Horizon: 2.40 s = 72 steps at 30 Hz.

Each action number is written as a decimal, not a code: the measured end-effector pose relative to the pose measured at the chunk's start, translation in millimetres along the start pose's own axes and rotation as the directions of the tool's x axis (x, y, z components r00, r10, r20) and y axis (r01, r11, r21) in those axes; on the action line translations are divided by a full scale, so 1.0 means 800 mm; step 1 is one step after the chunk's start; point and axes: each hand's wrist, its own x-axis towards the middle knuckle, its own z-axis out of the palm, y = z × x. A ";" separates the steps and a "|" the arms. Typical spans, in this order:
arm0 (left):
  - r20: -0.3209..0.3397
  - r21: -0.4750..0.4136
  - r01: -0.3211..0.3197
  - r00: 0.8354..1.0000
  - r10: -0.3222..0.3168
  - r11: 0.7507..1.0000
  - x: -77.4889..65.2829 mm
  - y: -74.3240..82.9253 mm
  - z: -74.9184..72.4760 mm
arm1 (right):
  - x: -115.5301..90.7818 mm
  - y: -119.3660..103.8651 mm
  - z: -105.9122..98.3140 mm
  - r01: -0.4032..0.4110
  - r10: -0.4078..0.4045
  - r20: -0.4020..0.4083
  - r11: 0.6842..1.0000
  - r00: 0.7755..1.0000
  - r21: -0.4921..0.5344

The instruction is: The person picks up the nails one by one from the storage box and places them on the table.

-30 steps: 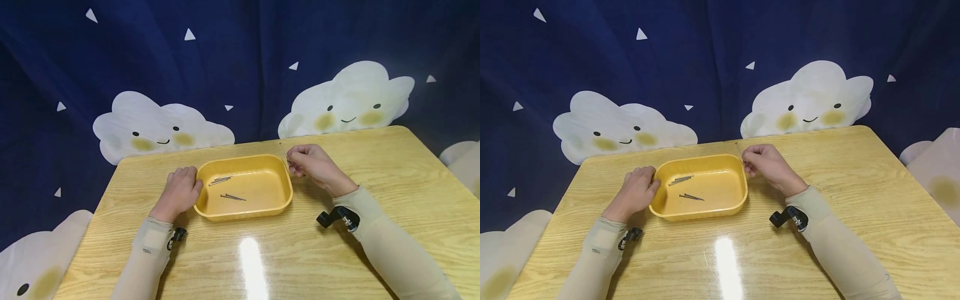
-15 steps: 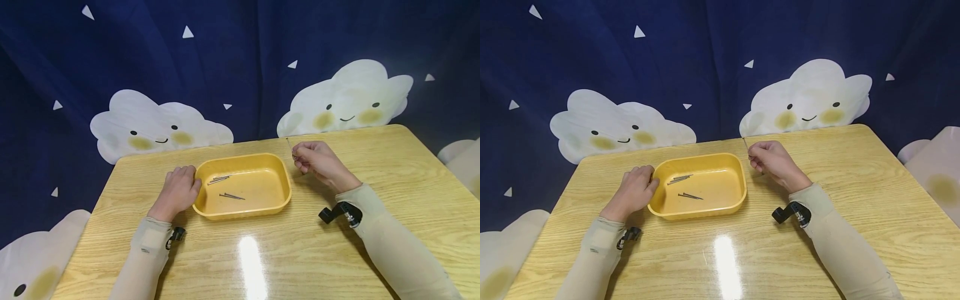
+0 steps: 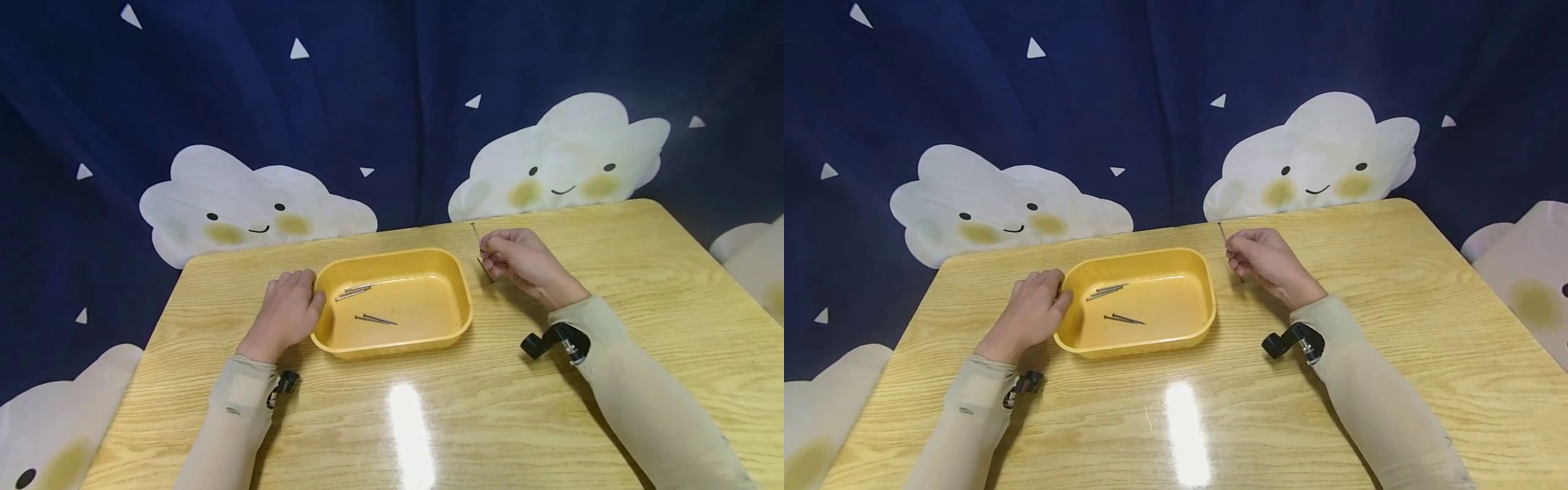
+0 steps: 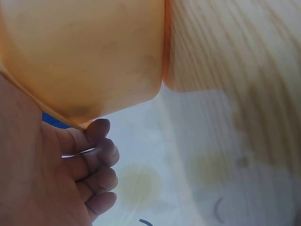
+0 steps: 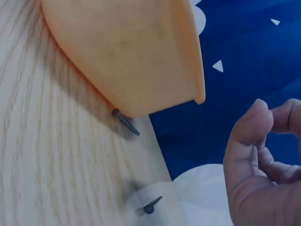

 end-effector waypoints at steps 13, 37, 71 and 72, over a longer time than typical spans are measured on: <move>-0.015 -0.001 -0.011 1.000 0.011 1.000 -0.002 0.001 0.000 | 0.005 0.008 -0.010 -0.036 0.036 -0.020 0.999 0.999 -0.008; -0.018 -0.011 -0.002 1.000 0.002 1.000 0.000 0.000 -0.001 | 0.013 0.016 -0.030 -0.087 0.078 -0.047 0.963 0.996 -0.254; -0.031 -0.004 -0.012 0.999 0.012 1.000 -0.002 0.001 0.000 | 0.014 0.027 -0.036 -0.148 0.093 -0.131 0.842 0.987 -0.519; -0.032 -0.004 -0.013 0.999 0.013 1.000 -0.002 0.001 0.000 | 0.015 0.027 -0.036 -0.149 0.093 -0.132 0.842 0.987 -0.518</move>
